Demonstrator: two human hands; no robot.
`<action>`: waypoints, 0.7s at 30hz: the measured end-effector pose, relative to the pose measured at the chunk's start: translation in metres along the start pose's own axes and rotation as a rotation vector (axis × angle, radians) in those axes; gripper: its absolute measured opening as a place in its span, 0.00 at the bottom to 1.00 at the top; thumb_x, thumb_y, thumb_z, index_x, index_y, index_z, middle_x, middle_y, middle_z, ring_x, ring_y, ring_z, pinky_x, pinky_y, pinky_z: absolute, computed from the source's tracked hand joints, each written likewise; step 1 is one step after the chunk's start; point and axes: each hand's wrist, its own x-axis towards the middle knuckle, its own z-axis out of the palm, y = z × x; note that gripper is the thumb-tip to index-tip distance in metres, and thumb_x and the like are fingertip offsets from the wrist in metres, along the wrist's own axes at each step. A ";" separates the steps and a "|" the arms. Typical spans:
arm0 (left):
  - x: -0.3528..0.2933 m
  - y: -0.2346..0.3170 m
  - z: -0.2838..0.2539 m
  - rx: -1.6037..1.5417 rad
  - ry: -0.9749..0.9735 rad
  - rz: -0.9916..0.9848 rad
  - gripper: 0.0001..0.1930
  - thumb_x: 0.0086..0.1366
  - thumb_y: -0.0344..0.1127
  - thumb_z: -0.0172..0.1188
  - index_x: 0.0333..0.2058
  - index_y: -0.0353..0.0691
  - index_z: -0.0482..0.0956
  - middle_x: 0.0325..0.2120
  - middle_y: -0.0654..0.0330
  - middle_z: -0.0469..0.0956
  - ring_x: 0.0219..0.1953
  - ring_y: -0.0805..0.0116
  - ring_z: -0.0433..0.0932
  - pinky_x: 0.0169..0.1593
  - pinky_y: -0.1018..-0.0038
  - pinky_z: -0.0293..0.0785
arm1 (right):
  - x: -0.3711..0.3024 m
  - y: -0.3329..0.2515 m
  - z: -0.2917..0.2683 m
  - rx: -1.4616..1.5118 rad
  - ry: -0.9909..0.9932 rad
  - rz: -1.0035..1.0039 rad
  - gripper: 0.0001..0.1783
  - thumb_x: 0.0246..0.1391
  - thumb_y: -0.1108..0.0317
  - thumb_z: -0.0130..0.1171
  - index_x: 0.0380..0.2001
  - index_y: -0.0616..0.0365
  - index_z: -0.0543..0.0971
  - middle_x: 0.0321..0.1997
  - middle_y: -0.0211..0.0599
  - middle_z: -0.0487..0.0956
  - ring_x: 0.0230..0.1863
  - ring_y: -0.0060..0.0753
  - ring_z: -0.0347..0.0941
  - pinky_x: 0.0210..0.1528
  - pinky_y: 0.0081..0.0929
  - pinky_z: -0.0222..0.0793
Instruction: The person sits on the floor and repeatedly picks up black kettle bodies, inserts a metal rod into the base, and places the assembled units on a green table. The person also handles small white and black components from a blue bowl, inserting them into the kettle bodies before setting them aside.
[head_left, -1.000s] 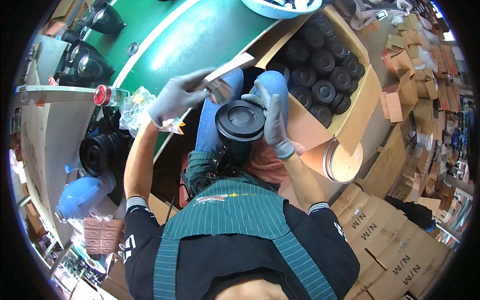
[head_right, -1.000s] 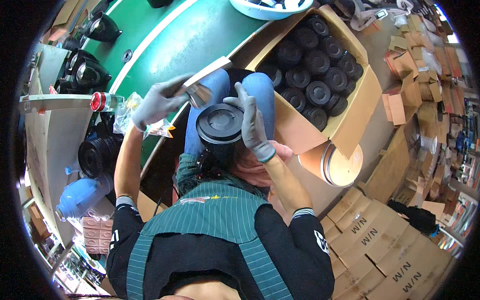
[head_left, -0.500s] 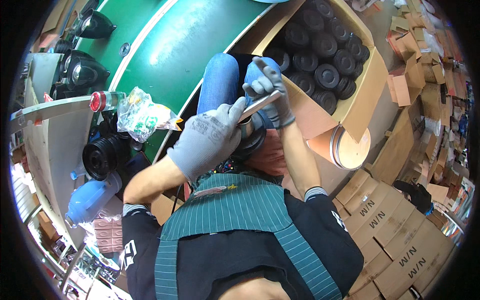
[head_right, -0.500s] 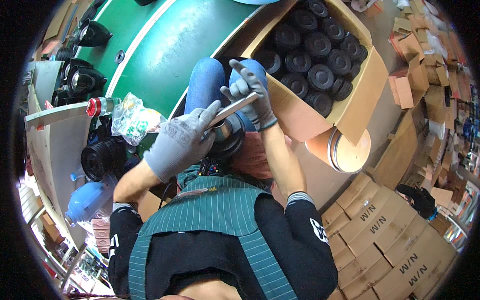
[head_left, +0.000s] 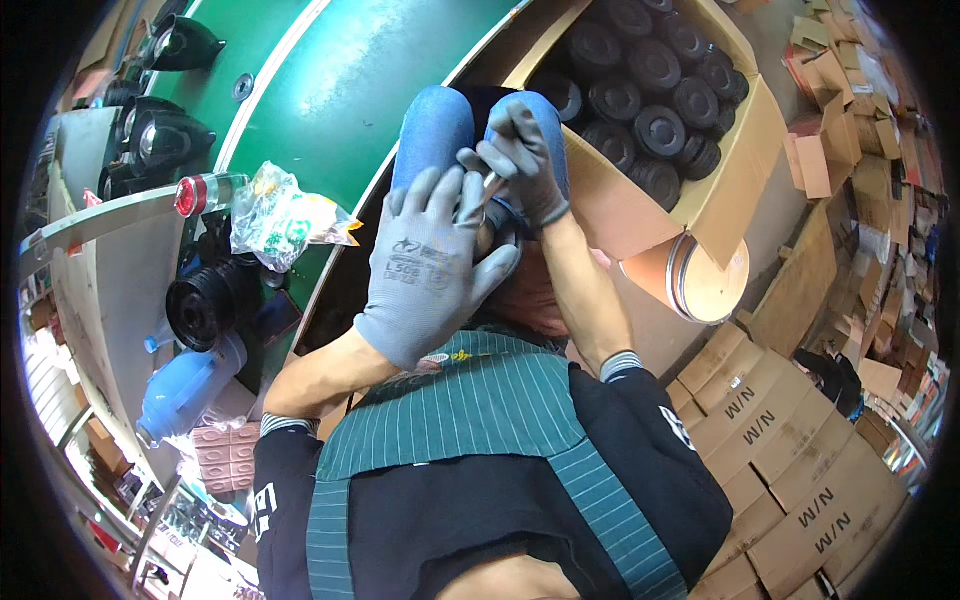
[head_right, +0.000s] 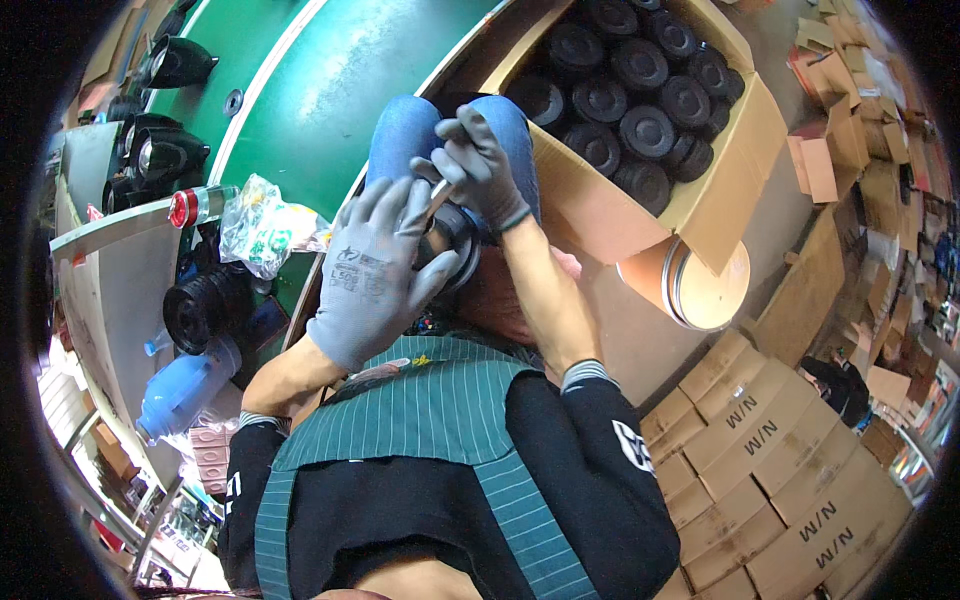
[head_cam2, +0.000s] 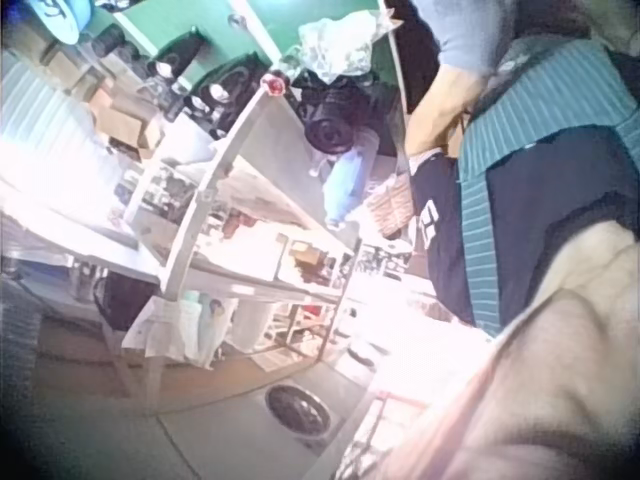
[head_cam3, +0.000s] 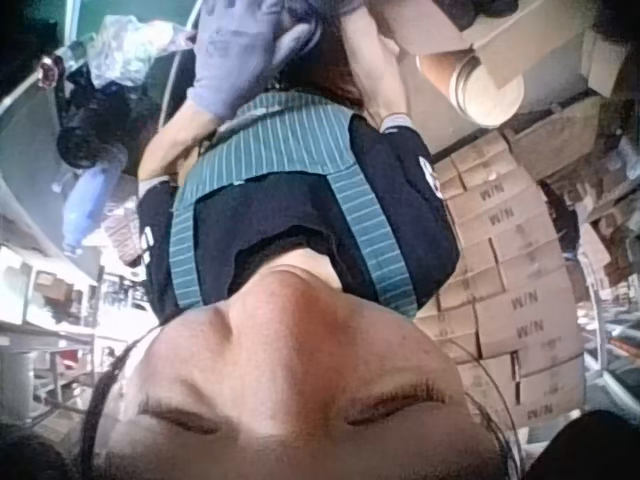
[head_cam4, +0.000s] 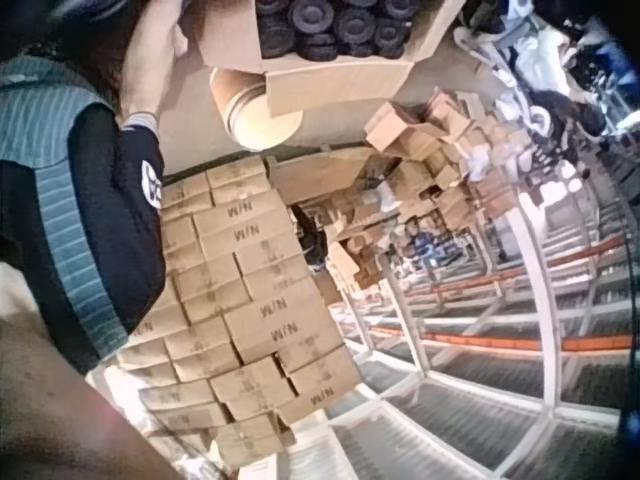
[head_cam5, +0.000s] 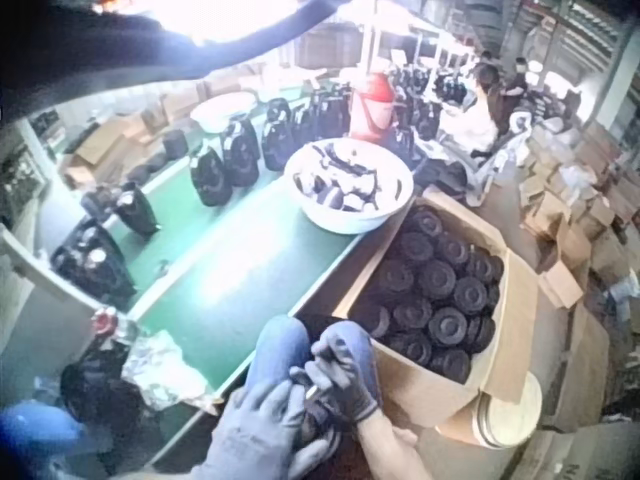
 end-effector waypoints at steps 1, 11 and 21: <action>-0.003 -0.011 0.004 -0.151 0.076 0.009 0.36 0.70 0.48 0.66 0.69 0.32 0.69 0.63 0.39 0.72 0.65 0.41 0.73 0.68 0.51 0.70 | -0.003 -0.005 -0.011 -0.057 -0.074 0.049 0.19 0.52 0.62 0.80 0.35 0.52 0.76 0.33 0.34 0.75 0.51 0.46 0.80 0.73 0.50 0.70; 0.077 -0.074 0.049 -0.970 -0.148 0.155 0.29 0.85 0.47 0.35 0.65 0.33 0.78 0.60 0.43 0.80 0.60 0.53 0.81 0.64 0.61 0.77 | 0.039 -0.090 -0.185 1.004 -0.437 0.662 0.13 0.53 0.59 0.64 0.19 0.50 0.89 0.19 0.24 0.75 0.26 0.31 0.71 0.56 0.42 0.70; 0.081 -0.085 0.018 -0.747 -0.342 0.196 0.19 0.67 0.46 0.73 0.51 0.41 0.90 0.33 0.55 0.91 0.32 0.68 0.90 0.39 0.71 0.84 | 0.018 -0.100 -0.179 1.155 -0.114 1.282 0.41 0.64 0.42 0.69 0.65 0.67 0.78 0.71 0.53 0.76 0.70 0.48 0.74 0.76 0.47 0.65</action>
